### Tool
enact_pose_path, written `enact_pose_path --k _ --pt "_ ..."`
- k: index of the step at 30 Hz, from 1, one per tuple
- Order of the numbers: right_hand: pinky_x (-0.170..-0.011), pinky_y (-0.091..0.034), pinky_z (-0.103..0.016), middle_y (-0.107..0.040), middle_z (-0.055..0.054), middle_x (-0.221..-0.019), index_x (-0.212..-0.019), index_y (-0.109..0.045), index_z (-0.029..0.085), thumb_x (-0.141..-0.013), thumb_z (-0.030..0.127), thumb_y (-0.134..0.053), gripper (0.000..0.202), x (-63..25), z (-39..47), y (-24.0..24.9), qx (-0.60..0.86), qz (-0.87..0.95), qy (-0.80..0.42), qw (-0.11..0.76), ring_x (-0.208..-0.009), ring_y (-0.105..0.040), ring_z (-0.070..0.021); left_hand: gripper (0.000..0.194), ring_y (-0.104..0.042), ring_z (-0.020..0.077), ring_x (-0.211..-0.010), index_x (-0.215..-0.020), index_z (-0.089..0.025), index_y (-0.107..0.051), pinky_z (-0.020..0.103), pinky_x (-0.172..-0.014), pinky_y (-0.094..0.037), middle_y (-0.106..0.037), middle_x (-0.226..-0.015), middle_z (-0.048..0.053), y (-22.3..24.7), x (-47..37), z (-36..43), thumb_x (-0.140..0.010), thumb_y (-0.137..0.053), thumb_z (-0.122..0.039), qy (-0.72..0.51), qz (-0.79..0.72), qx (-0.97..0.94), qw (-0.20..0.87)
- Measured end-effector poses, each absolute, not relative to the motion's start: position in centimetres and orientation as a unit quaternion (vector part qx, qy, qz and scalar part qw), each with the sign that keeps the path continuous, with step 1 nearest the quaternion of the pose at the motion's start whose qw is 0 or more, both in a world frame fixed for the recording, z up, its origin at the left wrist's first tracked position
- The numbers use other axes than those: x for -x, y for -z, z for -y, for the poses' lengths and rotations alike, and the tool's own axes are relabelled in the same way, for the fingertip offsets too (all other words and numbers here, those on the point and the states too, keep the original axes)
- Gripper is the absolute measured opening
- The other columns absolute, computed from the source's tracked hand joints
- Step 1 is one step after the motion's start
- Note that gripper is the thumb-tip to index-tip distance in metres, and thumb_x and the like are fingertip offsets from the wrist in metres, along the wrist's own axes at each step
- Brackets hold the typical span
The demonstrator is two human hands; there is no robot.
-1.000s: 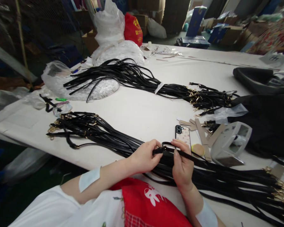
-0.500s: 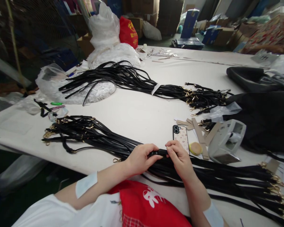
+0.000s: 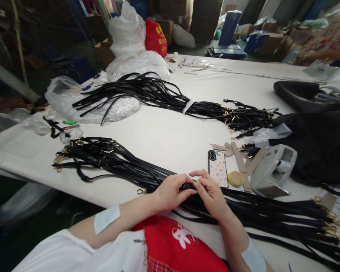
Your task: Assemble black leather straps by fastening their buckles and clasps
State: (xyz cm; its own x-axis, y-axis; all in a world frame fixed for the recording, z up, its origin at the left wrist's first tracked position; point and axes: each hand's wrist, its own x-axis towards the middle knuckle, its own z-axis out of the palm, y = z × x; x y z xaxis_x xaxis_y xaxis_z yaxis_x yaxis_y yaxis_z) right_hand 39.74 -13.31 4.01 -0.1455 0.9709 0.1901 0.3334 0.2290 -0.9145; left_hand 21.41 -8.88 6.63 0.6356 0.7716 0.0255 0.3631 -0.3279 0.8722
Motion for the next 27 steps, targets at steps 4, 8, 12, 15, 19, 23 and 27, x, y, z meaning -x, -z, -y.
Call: enact_pose_path --k 4,8,12,15,19,23,27 --pt "-0.096 -0.042 -0.042 -0.064 -0.008 -0.113 -0.076 -0.058 0.022 -0.095 0.032 -0.05 0.023 -40.6 13.1 -4.3 0.525 0.604 -0.375 0.468 -0.106 -0.057 -0.0236 0.018 -0.064 0.0144 -0.075 -0.092 -0.016 -0.068 0.025 -0.074 -0.05 -0.072 -0.086 0.003 -7.0 -21.1 8.1 -0.081 -0.067 -0.03 -0.253 -0.394 -0.728 0.502" --pt "-0.087 -0.047 -0.038 -0.064 -0.007 -0.101 -0.074 -0.058 0.021 -0.092 0.03 -0.053 0.021 -39.8 13.1 -4.2 0.509 0.6 -0.378 0.488 -0.096 -0.06 -0.0219 0.019 -0.061 0.0138 -0.072 -0.085 -0.014 -0.066 0.024 -0.07 -0.049 -0.07 -0.08 0.002 -6.7 -21.5 8.1 -0.079 -0.068 -0.032 -0.256 -0.393 -0.707 0.53" --pt "-0.084 -0.048 -0.037 -0.064 -0.007 -0.095 -0.079 -0.058 0.022 -0.093 0.025 -0.049 0.017 -38.7 13.3 -4.1 0.506 0.627 -0.34 0.484 -0.092 -0.06 -0.0212 0.025 -0.061 0.0159 -0.081 -0.095 -0.014 -0.062 0.028 -0.078 -0.05 -0.069 -0.09 0.005 -6.2 -22.1 8.6 -0.089 -0.056 -0.038 -0.266 -0.382 -0.727 0.504" --pt "-0.099 -0.041 -0.048 -0.065 -0.008 -0.102 -0.097 -0.058 0.024 -0.086 0.023 -0.057 0.011 -38.6 13.5 -4.4 0.529 0.659 -0.264 0.465 -0.099 -0.059 -0.0245 0.034 -0.062 0.0183 -0.096 -0.114 -0.015 -0.06 0.032 -0.091 -0.048 -0.069 -0.107 0.009 -6.3 -22.2 8.8 -0.098 -0.038 -0.037 -0.236 -0.381 -0.739 0.503" --pt "-0.11 -0.028 -0.054 -0.069 -0.003 -0.094 -0.101 -0.062 0.027 -0.078 0.02 -0.065 0.024 -38.5 13.7 -4.6 0.527 0.71 -0.202 0.422 -0.092 -0.062 -0.0232 0.04 -0.058 0.0195 -0.113 -0.118 -0.017 -0.062 0.034 -0.105 -0.042 -0.066 -0.122 0.009 -6.8 -22.2 9.0 -0.101 -0.031 -0.037 -0.219 -0.358 -0.762 0.493" --pt "-0.109 -0.031 -0.053 -0.069 0.0 -0.082 -0.089 -0.063 0.027 -0.081 0.022 -0.066 0.009 -38.4 13.7 -4.7 0.526 0.705 -0.213 0.425 -0.081 -0.063 -0.0202 0.048 -0.063 0.0196 -0.099 -0.111 -0.017 -0.067 0.033 -0.094 -0.048 -0.071 -0.106 0.009 -7.2 -21.7 8.8 -0.101 -0.029 -0.043 -0.225 -0.385 -0.758 0.477" --pt "-0.108 -0.033 -0.053 -0.067 0.0 -0.079 -0.085 -0.062 0.025 -0.083 0.028 -0.067 0.006 -38.8 13.8 -4.6 0.55 0.665 -0.227 0.452 -0.077 -0.063 -0.0201 0.062 -0.051 0.0123 -0.047 -0.106 -0.013 -0.069 0.024 -0.049 -0.043 -0.06 -0.057 0.001 -7.5 -20.4 7.3 -0.098 -0.024 -0.056 -0.233 -0.48 -0.631 0.563"
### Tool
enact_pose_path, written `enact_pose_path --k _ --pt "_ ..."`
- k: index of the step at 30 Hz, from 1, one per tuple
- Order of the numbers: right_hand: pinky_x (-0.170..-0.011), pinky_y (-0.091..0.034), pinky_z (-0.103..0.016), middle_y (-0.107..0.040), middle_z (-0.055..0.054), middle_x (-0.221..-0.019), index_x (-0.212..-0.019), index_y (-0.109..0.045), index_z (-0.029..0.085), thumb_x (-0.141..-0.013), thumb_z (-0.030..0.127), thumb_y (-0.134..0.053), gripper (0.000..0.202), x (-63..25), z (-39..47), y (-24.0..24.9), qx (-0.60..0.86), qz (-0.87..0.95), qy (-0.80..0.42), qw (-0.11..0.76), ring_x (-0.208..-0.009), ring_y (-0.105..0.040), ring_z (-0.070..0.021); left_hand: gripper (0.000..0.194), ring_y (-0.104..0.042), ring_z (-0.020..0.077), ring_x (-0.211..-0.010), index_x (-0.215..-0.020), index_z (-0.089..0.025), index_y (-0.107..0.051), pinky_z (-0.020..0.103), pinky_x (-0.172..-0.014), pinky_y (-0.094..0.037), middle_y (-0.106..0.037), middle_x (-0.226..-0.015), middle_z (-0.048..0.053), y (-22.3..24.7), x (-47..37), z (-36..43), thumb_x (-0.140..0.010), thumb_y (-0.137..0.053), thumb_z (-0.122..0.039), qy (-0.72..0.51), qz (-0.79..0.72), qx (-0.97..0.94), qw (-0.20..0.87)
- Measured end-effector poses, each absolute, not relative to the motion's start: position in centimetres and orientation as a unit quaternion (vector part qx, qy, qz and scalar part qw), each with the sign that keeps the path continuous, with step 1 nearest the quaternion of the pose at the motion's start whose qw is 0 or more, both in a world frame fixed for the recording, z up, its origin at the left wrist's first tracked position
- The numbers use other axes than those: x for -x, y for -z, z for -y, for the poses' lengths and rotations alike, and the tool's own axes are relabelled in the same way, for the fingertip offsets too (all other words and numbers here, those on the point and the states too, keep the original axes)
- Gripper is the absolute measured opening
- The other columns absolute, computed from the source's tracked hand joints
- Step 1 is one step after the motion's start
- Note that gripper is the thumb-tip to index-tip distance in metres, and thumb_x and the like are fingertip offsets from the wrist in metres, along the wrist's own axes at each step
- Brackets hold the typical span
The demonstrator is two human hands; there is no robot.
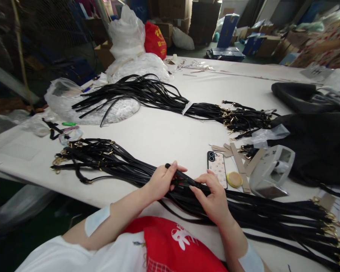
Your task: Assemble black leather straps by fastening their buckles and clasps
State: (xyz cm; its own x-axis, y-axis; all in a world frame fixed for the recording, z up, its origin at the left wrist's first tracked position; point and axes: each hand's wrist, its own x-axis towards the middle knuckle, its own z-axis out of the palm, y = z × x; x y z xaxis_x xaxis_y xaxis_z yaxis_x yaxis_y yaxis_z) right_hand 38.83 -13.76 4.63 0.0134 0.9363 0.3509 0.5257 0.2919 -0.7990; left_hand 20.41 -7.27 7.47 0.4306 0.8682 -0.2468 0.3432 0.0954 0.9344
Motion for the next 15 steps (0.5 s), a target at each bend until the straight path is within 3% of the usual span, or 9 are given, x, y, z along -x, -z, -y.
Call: enact_pose_path --k 3,5,7,9,15 --pt "-0.104 -0.039 -0.05 -0.067 0.0 -0.079 -0.085 -0.062 0.025 -0.082 0.029 -0.068 0.007 -39.1 13.9 -4.3 0.553 0.648 -0.245 0.463 -0.078 -0.063 -0.0205 0.064 -0.047 0.0107 -0.043 -0.105 -0.013 -0.069 0.022 -0.045 -0.037 -0.058 -0.054 0.0 -8.0 -19.6 6.4 -0.098 -0.023 -0.056 -0.216 -0.459 -0.624 0.595" --pt "-0.094 -0.048 -0.044 -0.069 -0.002 -0.086 -0.093 -0.064 0.024 -0.085 0.027 -0.064 0.008 -39.1 14.0 -4.0 0.553 0.632 -0.285 0.462 -0.082 -0.064 -0.0212 0.049 -0.057 0.0133 -0.059 -0.106 -0.014 -0.069 0.023 -0.057 -0.046 -0.066 -0.069 0.003 -8.6 -19.3 6.3 -0.095 -0.039 -0.052 -0.187 -0.399 -0.701 0.561" --pt "-0.086 -0.053 -0.038 -0.069 -0.005 -0.1 -0.11 -0.062 0.025 -0.089 0.024 -0.058 0.021 -39.0 14.2 -3.8 0.542 0.62 -0.327 0.464 -0.092 -0.065 -0.0218 0.034 -0.063 0.0171 -0.081 -0.108 -0.017 -0.069 0.026 -0.074 -0.05 -0.071 -0.09 0.005 -9.1 -19.0 6.5 -0.09 -0.055 -0.042 -0.159 -0.337 -0.768 0.521" --pt "-0.087 -0.052 -0.036 -0.067 -0.006 -0.11 -0.124 -0.058 0.027 -0.092 0.02 -0.053 0.034 -38.9 14.3 -3.9 0.514 0.635 -0.348 0.461 -0.1 -0.064 -0.0214 0.027 -0.063 0.0181 -0.092 -0.11 -0.02 -0.069 0.027 -0.084 -0.049 -0.072 -0.101 0.004 -9.5 -18.7 6.6 -0.089 -0.058 -0.033 -0.147 -0.311 -0.792 0.505" --pt "-0.073 -0.053 -0.029 -0.065 -0.005 -0.093 -0.126 -0.061 0.028 -0.095 0.019 -0.051 0.034 -38.8 14.5 -4.3 0.479 0.689 -0.325 0.436 -0.083 -0.063 -0.0177 0.022 -0.06 0.0133 -0.072 -0.1 -0.017 -0.069 0.02 -0.067 -0.047 -0.07 -0.084 0.001 -10.3 -16.5 5.6 -0.085 -0.063 -0.031 -0.128 -0.339 -0.775 0.517"
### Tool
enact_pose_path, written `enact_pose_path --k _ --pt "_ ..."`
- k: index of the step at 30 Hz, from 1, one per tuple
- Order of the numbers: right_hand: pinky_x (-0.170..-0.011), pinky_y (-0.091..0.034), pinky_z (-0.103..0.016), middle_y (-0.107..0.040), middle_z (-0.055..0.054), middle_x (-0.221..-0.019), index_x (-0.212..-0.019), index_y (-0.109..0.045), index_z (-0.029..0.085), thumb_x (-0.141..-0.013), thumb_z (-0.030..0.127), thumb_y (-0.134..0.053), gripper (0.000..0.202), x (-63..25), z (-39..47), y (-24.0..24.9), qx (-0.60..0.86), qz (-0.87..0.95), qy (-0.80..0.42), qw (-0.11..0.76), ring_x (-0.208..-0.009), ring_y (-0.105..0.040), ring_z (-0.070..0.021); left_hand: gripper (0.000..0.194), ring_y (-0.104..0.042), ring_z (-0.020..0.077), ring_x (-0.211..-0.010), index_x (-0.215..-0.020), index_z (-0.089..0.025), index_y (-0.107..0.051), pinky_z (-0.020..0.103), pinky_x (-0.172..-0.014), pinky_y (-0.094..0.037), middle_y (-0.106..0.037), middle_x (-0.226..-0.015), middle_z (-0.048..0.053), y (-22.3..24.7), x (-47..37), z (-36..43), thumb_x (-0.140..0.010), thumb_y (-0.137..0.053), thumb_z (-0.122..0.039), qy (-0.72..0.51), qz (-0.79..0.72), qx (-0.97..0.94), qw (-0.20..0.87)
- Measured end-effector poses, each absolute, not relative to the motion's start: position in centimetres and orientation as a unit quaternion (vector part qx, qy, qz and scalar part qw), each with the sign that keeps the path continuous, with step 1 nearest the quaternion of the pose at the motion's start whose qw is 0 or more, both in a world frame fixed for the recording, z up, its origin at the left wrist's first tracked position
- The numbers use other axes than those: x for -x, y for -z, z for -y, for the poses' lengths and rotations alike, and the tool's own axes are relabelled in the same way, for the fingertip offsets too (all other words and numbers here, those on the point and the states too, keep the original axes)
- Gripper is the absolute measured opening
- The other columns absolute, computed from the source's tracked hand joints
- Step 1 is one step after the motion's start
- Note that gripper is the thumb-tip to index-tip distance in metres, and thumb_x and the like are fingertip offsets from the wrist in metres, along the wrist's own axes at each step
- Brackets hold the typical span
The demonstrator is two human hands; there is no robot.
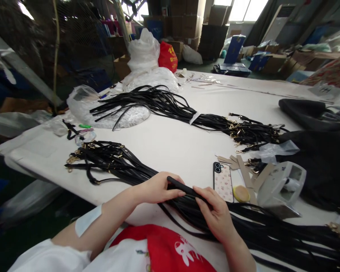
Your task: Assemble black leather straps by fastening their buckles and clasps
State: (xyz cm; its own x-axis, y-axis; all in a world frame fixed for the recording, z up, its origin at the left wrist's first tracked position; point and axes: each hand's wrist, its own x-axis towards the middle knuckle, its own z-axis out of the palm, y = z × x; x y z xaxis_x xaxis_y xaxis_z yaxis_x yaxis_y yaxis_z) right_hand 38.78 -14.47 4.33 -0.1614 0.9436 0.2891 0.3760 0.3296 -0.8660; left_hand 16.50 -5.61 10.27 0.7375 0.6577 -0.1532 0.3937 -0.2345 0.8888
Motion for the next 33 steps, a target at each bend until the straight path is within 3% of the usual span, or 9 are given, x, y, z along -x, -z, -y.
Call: enact_pose_path --k 5,8,11,15,19,24,30,33 --pt "-0.074 -0.053 -0.029 -0.067 -0.006 -0.097 -0.127 -0.06 0.027 -0.096 0.019 -0.05 0.033 -38.9 14.4 -4.1 0.493 0.711 -0.273 0.42 -0.086 -0.064 -0.018 0.019 -0.058 0.0124 -0.073 -0.095 -0.016 -0.069 0.018 -0.065 -0.045 -0.067 -0.083 0.001 -10.2 -15.3 4.7 -0.08 -0.069 -0.028 -0.101 -0.342 -0.803 0.478" --pt "-0.081 -0.052 -0.035 -0.067 -0.008 -0.103 -0.137 -0.052 0.026 -0.096 0.016 -0.049 0.042 -38.2 14.4 -4.2 0.473 0.77 -0.195 0.38 -0.093 -0.063 -0.021 0.014 -0.058 0.0118 -0.073 -0.09 -0.017 -0.072 0.018 -0.066 -0.044 -0.067 -0.083 0.001 -9.6 -15.8 5.1 -0.086 -0.061 -0.025 -0.082 -0.303 -0.829 0.463" --pt "-0.077 -0.052 -0.036 -0.067 -0.008 -0.099 -0.143 -0.045 0.026 -0.096 0.012 -0.045 0.05 -37.4 14.7 -4.1 0.444 0.808 -0.145 0.359 -0.087 -0.062 -0.0209 0.01 -0.056 0.0118 -0.067 -0.082 -0.014 -0.071 0.018 -0.06 -0.042 -0.066 -0.076 0.001 -9.0 -16.9 5.8 -0.081 -0.064 -0.021 -0.073 -0.321 -0.828 0.455" --pt "-0.063 -0.051 -0.028 -0.062 -0.005 -0.083 -0.14 -0.049 0.027 -0.096 0.011 -0.042 0.047 -37.7 14.7 -3.8 0.449 0.795 -0.168 0.371 -0.072 -0.059 -0.0169 0.019 -0.055 0.0118 -0.065 -0.091 -0.016 -0.072 0.019 -0.059 -0.04 -0.068 -0.076 0.0 -9.1 -17.2 5.8 -0.079 -0.069 -0.03 -0.066 -0.311 -0.827 0.463" --pt "-0.064 -0.049 -0.026 -0.06 -0.003 -0.081 -0.132 -0.057 0.027 -0.098 0.016 -0.044 0.038 -38.5 14.7 -4.2 0.474 0.76 -0.217 0.388 -0.071 -0.06 -0.0151 0.028 -0.054 0.0108 -0.06 -0.094 -0.015 -0.071 0.018 -0.053 -0.038 -0.068 -0.072 0.0 -9.5 -16.3 4.8 -0.082 -0.067 -0.04 -0.02 -0.317 -0.799 0.51" --pt "-0.057 -0.047 -0.023 -0.06 -0.001 -0.075 -0.122 -0.065 0.025 -0.097 0.025 -0.049 0.029 -38.7 14.8 -4.6 0.484 0.74 -0.255 0.391 -0.064 -0.059 -0.0134 0.039 -0.057 0.0129 -0.074 -0.111 -0.016 -0.065 0.02 -0.065 -0.044 -0.068 -0.089 0.003 -9.5 -15.3 4.4 -0.08 -0.069 -0.04 -0.06 -0.317 -0.76 0.565" --pt "-0.07 -0.053 -0.025 -0.074 -0.005 -0.088 -0.113 -0.069 0.02 -0.094 0.026 -0.056 0.024 -38.7 14.7 -4.7 0.491 0.716 -0.291 0.403 -0.078 -0.068 -0.0155 0.036 -0.046 0.0099 -0.066 -0.094 -0.014 -0.069 0.019 -0.057 -0.036 -0.054 -0.07 -0.003 -8.9 -14.8 4.3 -0.072 -0.076 -0.042 -0.065 -0.365 -0.744 0.556" --pt "-0.072 -0.054 -0.024 -0.076 -0.004 -0.088 -0.11 -0.071 0.021 -0.092 0.026 -0.059 0.022 -38.8 14.6 -4.9 0.487 0.711 -0.319 0.395 -0.078 -0.071 -0.0155 0.038 -0.045 0.0091 -0.062 -0.092 -0.014 -0.069 0.019 -0.054 -0.034 -0.053 -0.066 -0.004 -8.4 -14.7 4.3 -0.069 -0.079 -0.042 -0.067 -0.377 -0.716 0.584"
